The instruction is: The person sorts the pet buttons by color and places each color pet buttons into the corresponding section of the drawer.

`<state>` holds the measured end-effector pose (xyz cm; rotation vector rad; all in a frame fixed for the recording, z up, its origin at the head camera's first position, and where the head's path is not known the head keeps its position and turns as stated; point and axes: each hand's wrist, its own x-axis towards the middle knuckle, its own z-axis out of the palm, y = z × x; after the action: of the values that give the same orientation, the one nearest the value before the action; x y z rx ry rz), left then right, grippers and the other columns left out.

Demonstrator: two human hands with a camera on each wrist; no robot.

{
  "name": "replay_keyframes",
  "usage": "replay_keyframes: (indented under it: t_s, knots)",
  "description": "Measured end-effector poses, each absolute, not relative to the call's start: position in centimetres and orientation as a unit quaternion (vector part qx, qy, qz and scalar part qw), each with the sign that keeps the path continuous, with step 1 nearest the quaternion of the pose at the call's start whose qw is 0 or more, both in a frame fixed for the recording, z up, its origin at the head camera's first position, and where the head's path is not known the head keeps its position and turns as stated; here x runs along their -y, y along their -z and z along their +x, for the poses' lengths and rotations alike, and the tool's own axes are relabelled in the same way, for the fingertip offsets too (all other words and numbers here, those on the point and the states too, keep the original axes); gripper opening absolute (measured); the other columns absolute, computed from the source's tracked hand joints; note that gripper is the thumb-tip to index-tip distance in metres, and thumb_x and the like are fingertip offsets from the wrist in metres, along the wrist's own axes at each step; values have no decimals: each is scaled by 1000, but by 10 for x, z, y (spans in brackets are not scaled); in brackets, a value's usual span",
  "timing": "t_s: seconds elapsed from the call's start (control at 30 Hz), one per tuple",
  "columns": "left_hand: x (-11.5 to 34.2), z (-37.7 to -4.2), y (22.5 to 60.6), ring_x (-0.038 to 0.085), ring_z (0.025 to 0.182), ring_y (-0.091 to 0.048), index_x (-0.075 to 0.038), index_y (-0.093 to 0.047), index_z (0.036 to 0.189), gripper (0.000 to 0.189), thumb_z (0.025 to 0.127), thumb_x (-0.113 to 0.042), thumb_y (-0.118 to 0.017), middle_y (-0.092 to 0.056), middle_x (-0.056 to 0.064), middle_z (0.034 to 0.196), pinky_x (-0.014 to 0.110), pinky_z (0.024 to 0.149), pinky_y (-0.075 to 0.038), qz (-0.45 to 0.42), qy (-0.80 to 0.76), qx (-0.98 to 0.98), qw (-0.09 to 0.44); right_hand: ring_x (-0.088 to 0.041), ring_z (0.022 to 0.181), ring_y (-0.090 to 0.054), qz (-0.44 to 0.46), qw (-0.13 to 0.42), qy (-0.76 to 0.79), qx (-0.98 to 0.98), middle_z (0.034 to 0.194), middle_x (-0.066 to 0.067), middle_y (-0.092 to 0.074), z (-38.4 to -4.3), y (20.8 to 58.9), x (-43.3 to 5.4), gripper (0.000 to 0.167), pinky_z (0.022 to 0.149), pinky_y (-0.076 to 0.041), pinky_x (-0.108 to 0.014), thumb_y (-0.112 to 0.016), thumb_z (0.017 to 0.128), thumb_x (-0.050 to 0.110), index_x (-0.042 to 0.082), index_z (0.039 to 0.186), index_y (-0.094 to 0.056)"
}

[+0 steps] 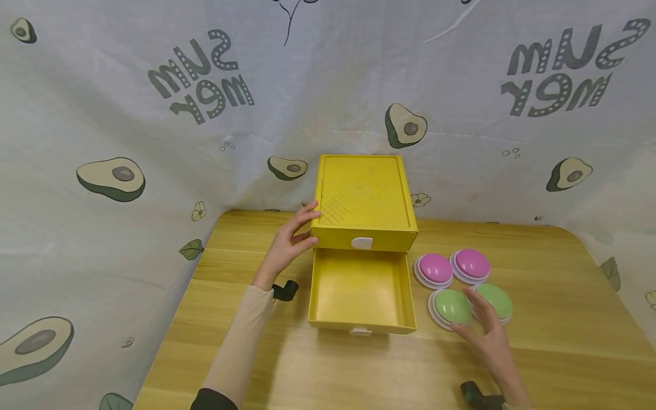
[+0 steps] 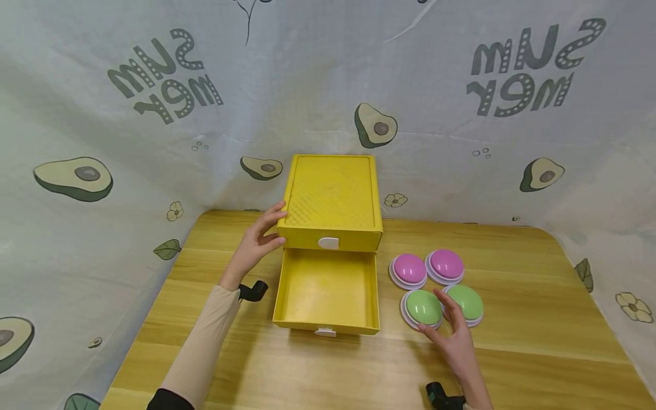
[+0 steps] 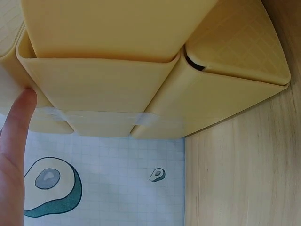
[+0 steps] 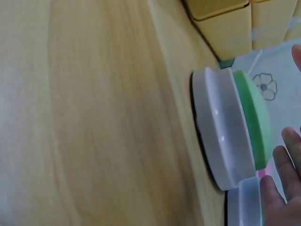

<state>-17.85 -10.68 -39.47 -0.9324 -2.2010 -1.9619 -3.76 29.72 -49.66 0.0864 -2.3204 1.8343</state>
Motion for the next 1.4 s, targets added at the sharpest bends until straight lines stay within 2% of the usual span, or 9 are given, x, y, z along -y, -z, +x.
replay_keyframes:
  t_s: [0.13,0.33,0.43,0.5,0.57,0.63,1.03,1.4]
  knots:
    - [107,-178,395,27,136,-35,6,-46,135,48,89,10,-60,-30,13,153,53,99,-41,-300,634,713,24,6,125,-34,32,102,-597,795,138,18,-40,-40,503,-299,78,101,-23,-7,-64,80,-16,1,148,-29]
    - [107,-178,395,27,136,-35,6,-47,134,47,89,9,-60,-30,13,153,52,98,-42,-299,631,715,27,9,129,-25,9,74,-573,816,152,7,-30,-43,511,-300,81,101,-17,-4,-66,83,-8,3,151,-23]
    - [108,-178,395,28,136,-35,6,-47,134,47,89,9,-60,-30,13,153,52,98,-42,-299,631,716,28,2,134,-17,-11,54,-558,828,156,-8,-22,-44,512,-298,85,110,-8,-15,-69,84,0,6,152,-20]
    - [107,-178,395,29,136,-35,7,-46,134,47,89,10,-60,-30,13,153,53,98,-41,-299,631,715,28,-6,137,-12,-18,47,-550,834,156,-17,-19,-45,512,-296,88,114,-2,-28,-71,83,3,6,153,-18]
    - [107,-178,395,30,136,-35,7,-46,134,47,89,10,-60,-30,13,153,52,99,-41,-298,633,714,27,-17,139,-10,-16,46,-540,840,153,-26,-19,-47,512,-295,90,114,2,-43,-72,82,3,4,153,-17]
    - [107,-178,395,30,136,-35,6,-46,134,47,89,10,-60,-30,14,153,52,99,-41,-296,635,713,26,-26,140,-10,-16,45,-534,844,151,-29,-19,-49,512,-295,91,113,0,-49,-72,81,3,3,152,-16]
    - [107,-179,397,31,136,-34,6,-47,133,47,88,10,-60,-31,12,153,52,98,-42,-300,633,713,32,-52,135,-12,-16,39,-518,855,149,-34,-18,-52,510,-292,94,108,-5,-63,-75,78,0,-2,151,-15]
    - [108,-178,395,30,136,-34,6,-47,134,47,89,10,-60,-30,12,153,50,99,-42,-297,634,714,25,-56,131,-20,-64,36,-505,860,149,-33,-22,-53,512,-295,95,103,-13,-69,-80,73,5,3,150,-25]
